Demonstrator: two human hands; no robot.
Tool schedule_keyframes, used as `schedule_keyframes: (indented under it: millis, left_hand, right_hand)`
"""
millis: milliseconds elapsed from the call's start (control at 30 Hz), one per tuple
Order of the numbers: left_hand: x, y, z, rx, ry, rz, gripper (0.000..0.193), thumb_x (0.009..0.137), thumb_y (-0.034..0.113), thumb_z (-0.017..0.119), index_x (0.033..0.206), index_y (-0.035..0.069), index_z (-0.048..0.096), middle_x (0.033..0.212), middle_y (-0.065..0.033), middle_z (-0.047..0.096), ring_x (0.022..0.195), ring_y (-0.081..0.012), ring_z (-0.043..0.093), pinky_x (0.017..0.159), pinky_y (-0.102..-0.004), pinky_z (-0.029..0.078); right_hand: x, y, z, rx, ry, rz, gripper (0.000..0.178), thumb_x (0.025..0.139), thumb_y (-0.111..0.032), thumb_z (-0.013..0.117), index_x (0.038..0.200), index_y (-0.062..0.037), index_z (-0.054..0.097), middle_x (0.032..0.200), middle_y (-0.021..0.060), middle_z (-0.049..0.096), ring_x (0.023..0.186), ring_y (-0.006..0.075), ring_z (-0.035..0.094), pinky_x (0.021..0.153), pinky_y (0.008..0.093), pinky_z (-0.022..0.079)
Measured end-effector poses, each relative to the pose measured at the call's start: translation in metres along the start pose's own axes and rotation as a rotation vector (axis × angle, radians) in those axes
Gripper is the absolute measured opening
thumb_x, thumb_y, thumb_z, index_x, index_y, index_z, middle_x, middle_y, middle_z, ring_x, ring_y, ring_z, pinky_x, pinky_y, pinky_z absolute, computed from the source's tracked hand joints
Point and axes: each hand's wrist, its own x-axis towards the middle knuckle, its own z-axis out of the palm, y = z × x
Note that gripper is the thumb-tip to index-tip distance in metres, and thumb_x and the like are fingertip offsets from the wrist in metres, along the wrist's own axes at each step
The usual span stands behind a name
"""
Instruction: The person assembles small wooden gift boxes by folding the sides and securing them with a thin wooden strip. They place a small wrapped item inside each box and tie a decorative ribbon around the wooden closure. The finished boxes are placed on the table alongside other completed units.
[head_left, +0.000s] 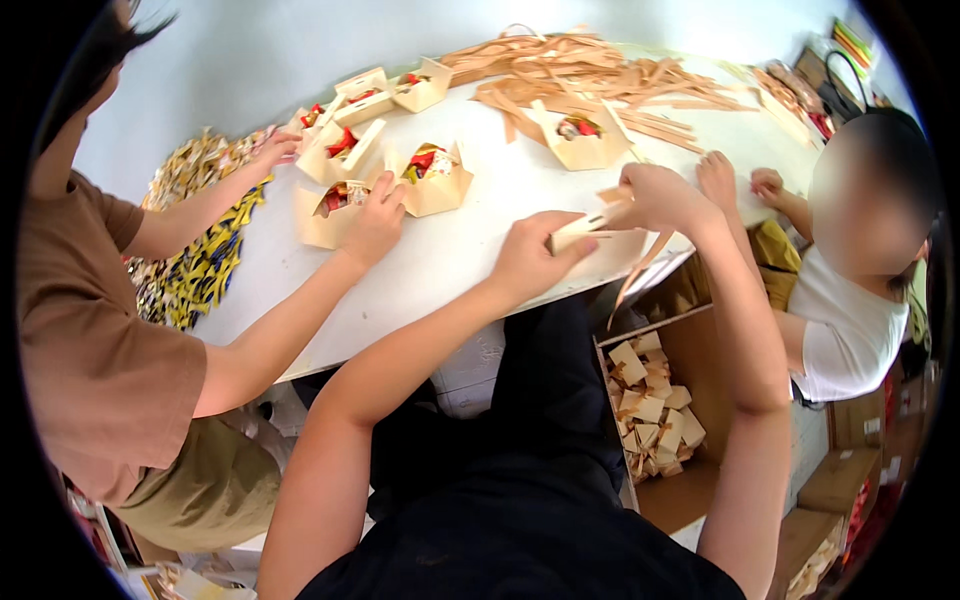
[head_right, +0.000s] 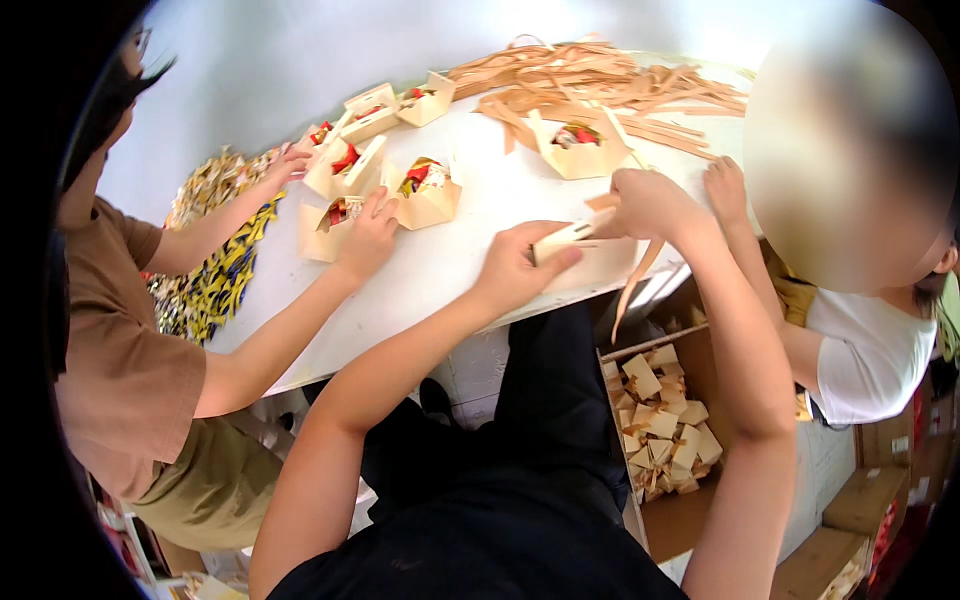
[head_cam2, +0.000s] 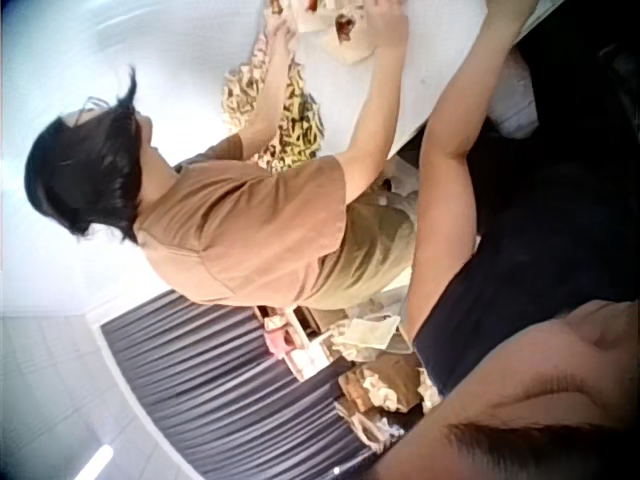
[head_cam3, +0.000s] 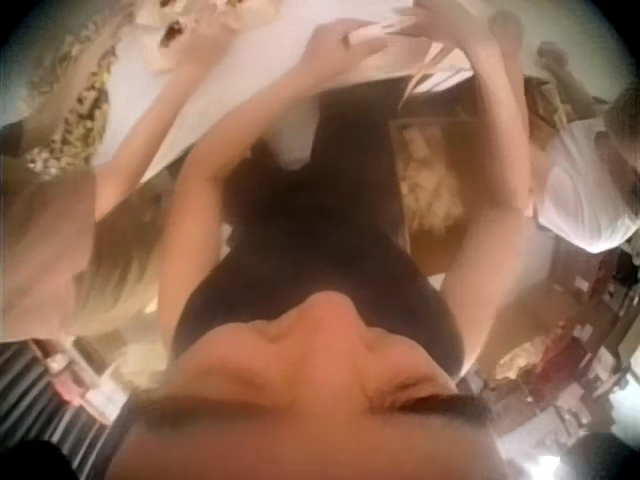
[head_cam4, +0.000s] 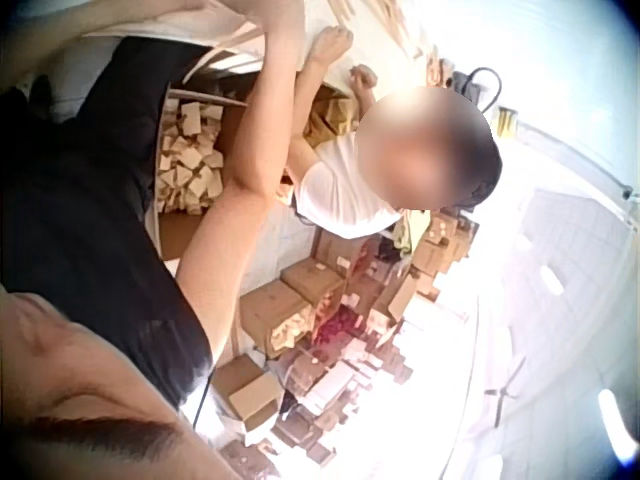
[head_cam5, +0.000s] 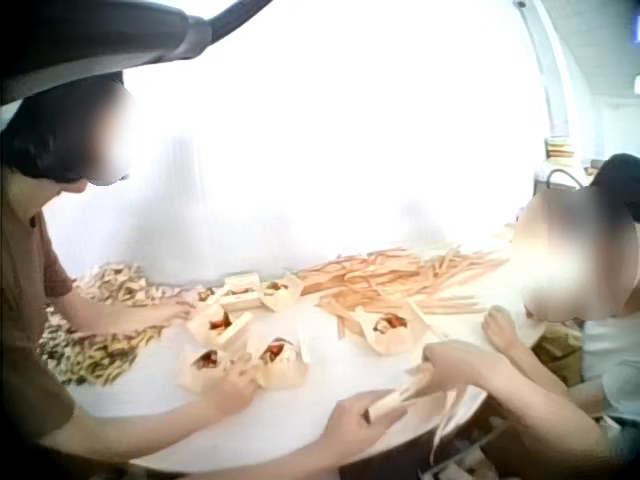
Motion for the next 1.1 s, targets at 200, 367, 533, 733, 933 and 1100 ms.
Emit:
schedule_keyframes:
  millis: [200, 367, 533, 733, 933, 1100]
  left_hand:
    - [-0.002, -0.004, 0.0, 0.102, 0.057, 0.11, 0.031, 0.095, 0.022, 0.082, 0.115, -0.002, 0.081, 0.111, -0.0198, 0.081, 0.1, -0.0318, 0.079, 0.09, -0.038, 0.06]
    - [0.001, -0.004, 0.001, 0.097, 0.012, 0.054, 0.031, 0.096, 0.021, 0.081, 0.118, -0.002, 0.08, 0.115, -0.0203, 0.081, 0.103, -0.031, 0.079, 0.092, -0.0366, 0.06]
    - [0.0, -0.003, 0.003, 0.105, -0.01, 0.114, 0.031, 0.098, 0.018, 0.079, 0.124, 0.001, 0.08, 0.121, -0.021, 0.08, 0.107, -0.03, 0.079, 0.095, -0.0353, 0.06]
    - [0.002, -0.004, -0.001, 0.109, -0.092, 0.049, 0.028, 0.103, 0.015, 0.075, 0.127, 0.001, 0.079, 0.124, -0.0169, 0.081, 0.111, -0.0237, 0.077, 0.1, -0.0344, 0.058]
    - [0.004, -0.009, -0.002, 0.075, -0.118, 0.037, 0.031, 0.103, 0.017, 0.076, 0.13, 0.003, 0.079, 0.125, -0.015, 0.081, 0.112, -0.0196, 0.076, 0.101, -0.0332, 0.057]
    - [0.005, -0.002, -0.011, 0.005, -0.217, -0.098, 0.04, 0.098, 0.019, 0.082, 0.135, 0.006, 0.078, 0.119, -0.0122, 0.082, 0.103, -0.0118, 0.074, 0.095, -0.0295, 0.057]
  right_hand:
    - [-0.062, -0.008, -0.024, 0.375, 0.176, 0.02, 0.066, 0.082, -0.035, 0.095, 0.135, -0.0072, 0.068, 0.092, 0.0044, 0.068, 0.083, 0.0168, 0.055, 0.076, 0.0331, 0.047]
    - [-0.052, 0.016, 0.033, 0.54, 0.262, -0.24, 0.023, 0.098, -0.02, 0.085, 0.12, -0.0133, 0.084, 0.09, -0.0015, 0.062, 0.082, 0.0089, 0.048, 0.071, 0.0257, 0.038]
    - [-0.037, 0.023, 0.041, 0.621, 0.209, -0.302, 0.016, 0.096, -0.022, 0.086, 0.105, -0.0089, 0.084, 0.091, 0.0038, 0.068, 0.085, 0.0165, 0.061, 0.077, 0.0311, 0.048]
    - [-0.049, 0.014, 0.069, 0.433, 0.552, -0.311, 0.015, 0.092, -0.019, 0.087, 0.098, -0.0067, 0.082, 0.094, 0.0081, 0.072, 0.08, 0.0254, 0.07, 0.073, 0.0358, 0.056]
    - [-0.054, 0.014, 0.087, 0.613, 0.606, -0.323, 0.017, 0.091, -0.019, 0.089, 0.097, -0.0053, 0.081, 0.096, 0.0066, 0.073, 0.077, 0.0217, 0.068, 0.071, 0.0341, 0.053]
    - [-0.052, 0.014, 0.082, 0.754, 0.476, -0.174, 0.023, 0.09, -0.022, 0.091, 0.1, -0.0039, 0.081, 0.093, 0.0059, 0.072, 0.078, 0.0171, 0.061, 0.071, 0.0318, 0.048]
